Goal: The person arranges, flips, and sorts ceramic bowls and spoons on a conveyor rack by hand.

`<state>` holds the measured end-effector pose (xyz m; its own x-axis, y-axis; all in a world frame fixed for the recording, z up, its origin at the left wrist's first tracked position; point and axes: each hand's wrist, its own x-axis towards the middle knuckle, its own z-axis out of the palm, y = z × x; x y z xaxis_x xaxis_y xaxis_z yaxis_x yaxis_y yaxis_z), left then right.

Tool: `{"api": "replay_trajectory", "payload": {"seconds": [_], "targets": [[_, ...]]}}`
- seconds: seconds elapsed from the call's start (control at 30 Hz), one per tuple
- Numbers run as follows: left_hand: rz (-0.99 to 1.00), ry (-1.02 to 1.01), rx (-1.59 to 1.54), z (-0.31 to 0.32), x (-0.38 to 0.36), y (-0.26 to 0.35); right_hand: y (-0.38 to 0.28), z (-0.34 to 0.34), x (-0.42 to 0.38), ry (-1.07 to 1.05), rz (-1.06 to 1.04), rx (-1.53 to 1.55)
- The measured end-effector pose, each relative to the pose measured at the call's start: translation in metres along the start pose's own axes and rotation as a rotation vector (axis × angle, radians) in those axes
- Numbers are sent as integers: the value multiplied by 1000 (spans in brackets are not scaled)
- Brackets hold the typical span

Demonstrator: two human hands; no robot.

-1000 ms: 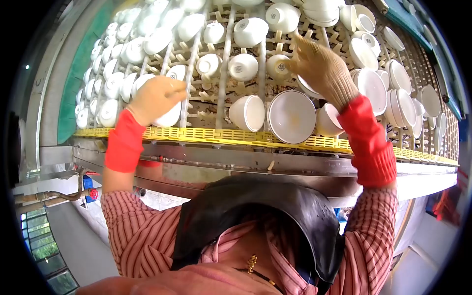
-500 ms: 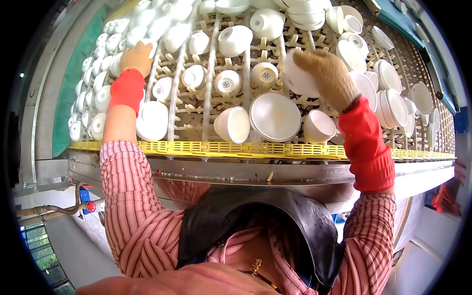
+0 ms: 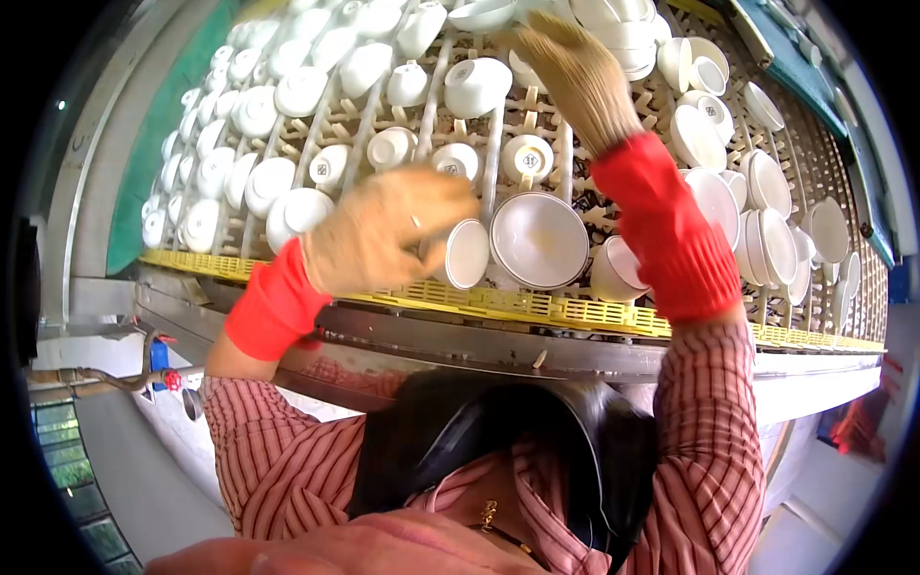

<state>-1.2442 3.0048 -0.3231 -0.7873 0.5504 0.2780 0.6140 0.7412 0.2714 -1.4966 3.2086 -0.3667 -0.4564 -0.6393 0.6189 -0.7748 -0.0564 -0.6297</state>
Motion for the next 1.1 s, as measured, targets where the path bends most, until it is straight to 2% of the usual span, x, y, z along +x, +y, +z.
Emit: {"api": "replay_trajectory", "payload": {"seconds": [0.03,0.07,0.1,0.13,0.17,0.2,0.23,0.27,0.3,0.33,0.4,0.43,0.53,0.57,0.67,0.7,0.73,0.8,0.9,0.93,0.97,1.0,1.03,1.07,1.1], "targets": [[12,-141,11,4,7,15,-25,-16,-21,95,-331,-780],[37,-110,8,7,9,23,-15,-28,-46,71,-359,-810],[60,-75,7,12,10,30,-42,-38,-69,37,149,-521],[77,-41,7,16,10,35,-53,-54,-85,-11,171,-621],[52,-109,20,17,13,33,-64,-70,-101,-61,189,-722],[14,-123,101,18,12,32,-73,-83,-117,-84,254,-885],[-20,-140,182,18,11,31,-77,-96,-132,-146,404,-976],[-47,-157,268,19,12,27,-73,-107,-149,-109,365,-977],[-125,-293,280,20,10,18,-66,-116,-166,-69,329,-981],[-216,-310,215,17,8,21,-64,-121,-177,-25,293,-983],[-389,-354,90,8,1,25,-83,-130,-178,-186,440,-829],[-332,-295,120,5,-5,25,-91,-131,-180,-274,512,-746],[-459,-491,240,2,-11,18,-96,-116,-194,-337,487,-779],[-508,-458,263,-1,-11,19,-96,-116,-194,-320,481,-753],[-454,-83,316,-10,-16,9,-94,-125,-191,-385,502,-752],[-480,-104,430,-21,-14,-1,-89,-126,-197,-306,429,-728],[-679,-239,426,-32,-9,-15,-92,-127,-194,-308,548,-666],[-968,98,310,-50,-1,-40,-102,-129,-184,-313,779,-537],[-1010,25,192,-64,-2,-74,-102,-137,-189,-277,775,-532],[-891,6,122,-58,-3,-79,-101,-141,-193,-263,769,-554],[-773,-20,51,-44,-6,-79,-91,-144,-210,-107,873,-378],[-656,-55,-24,-31,-12,-78,-77,-153,-220,-95,741,-320],[-746,-248,-65,-29,-12,-68,-62,-163,-229,-80,620,-265],[-617,-122,42,-17,-23,-60,-68,-168,-223,-163,385,-387],[-642,-140,125,-13,-23,-49,-73,-172,-217,-211,141,-511]]}}
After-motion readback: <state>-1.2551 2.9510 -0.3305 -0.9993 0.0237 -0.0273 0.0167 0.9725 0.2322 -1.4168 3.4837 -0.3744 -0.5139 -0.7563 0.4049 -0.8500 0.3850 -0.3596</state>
